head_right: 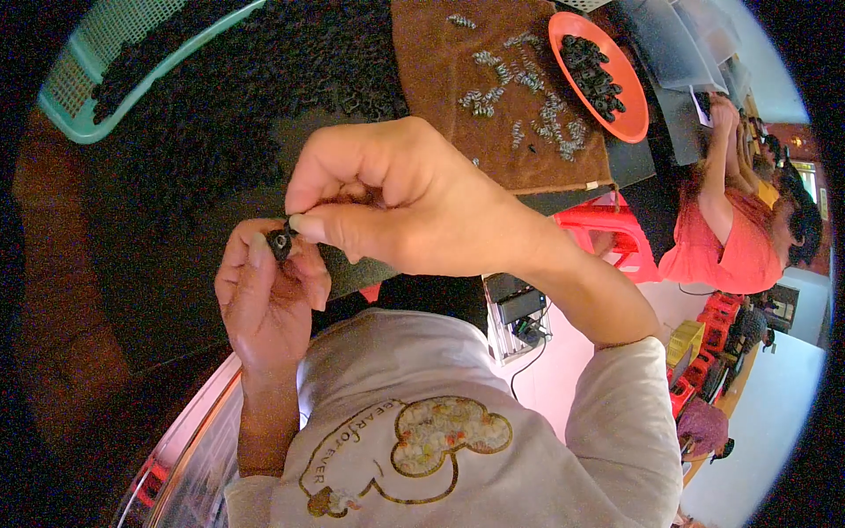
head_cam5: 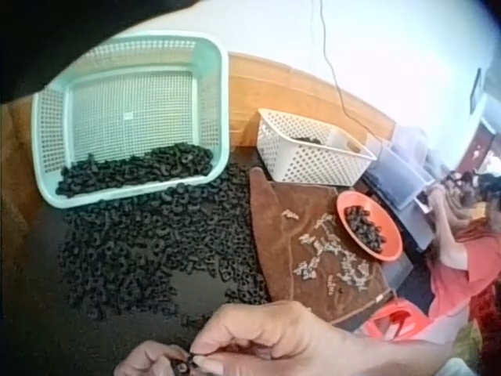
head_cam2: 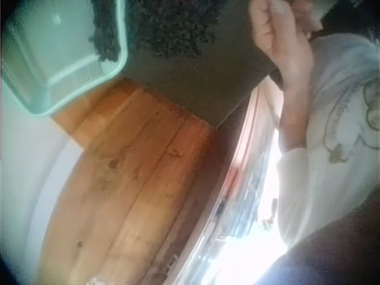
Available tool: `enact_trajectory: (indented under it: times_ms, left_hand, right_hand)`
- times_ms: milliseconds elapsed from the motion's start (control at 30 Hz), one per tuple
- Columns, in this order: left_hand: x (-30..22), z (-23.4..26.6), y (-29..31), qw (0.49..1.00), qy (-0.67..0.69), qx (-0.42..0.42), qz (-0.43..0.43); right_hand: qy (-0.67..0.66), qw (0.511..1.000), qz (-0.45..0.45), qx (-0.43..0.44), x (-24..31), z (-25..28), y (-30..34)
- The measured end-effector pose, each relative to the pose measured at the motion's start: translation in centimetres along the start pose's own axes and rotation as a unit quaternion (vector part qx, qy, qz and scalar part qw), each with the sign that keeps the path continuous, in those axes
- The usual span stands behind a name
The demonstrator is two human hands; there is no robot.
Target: Manually assembling small black plastic components with silver metal inserts at a workbench.
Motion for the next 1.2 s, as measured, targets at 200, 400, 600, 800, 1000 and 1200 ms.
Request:
enact_trajectory:
  times_ms: [200, 400, 600, 800, 1000, 1200]
  left_hand:
    - [0.0, -0.1, 0.1, 1.0, -0.013, -0.013, 0.008]
    - [0.0, -0.3, 0.0, 0.999, -0.026, -0.027, 0.005]
    - [0.0, -0.7, 0.1, 0.997, -0.056, -0.042, -0.014]
    - [-0.1, -0.6, 0.3, 0.989, -0.137, -0.054, -0.026]
    - [-0.2, -0.7, 0.5, 0.988, -0.144, -0.057, -0.019]
    - [-0.3, -0.8, 0.6, 0.988, -0.142, -0.057, -0.021]
  right_hand:
    - [0.009, 1.0, -0.01, -0.005, -0.1, -0.1, 0.2]
    - [-0.01, 0.999, -0.035, -0.011, -0.4, -0.3, 0.5]
    - [-0.028, 0.998, -0.046, -0.015, -0.6, -0.4, 0.9]
    - [-0.042, 0.997, -0.06, -0.016, -0.5, -0.3, 1.2]
    - [-0.036, 0.996, -0.076, -0.015, -0.4, -0.5, 1.2]
    - [-0.022, 0.997, -0.059, -0.044, -0.4, -1.2, 1.5]
Point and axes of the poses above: each hand's wrist, its own y-axis away from the middle knuckle, its own z-axis out of the back of the hand, x = y × z, the point moved 3 cm from there along -y, towards the middle knuckle, and after that the axes turned 12 degrees about z, right-handed, at the moved point
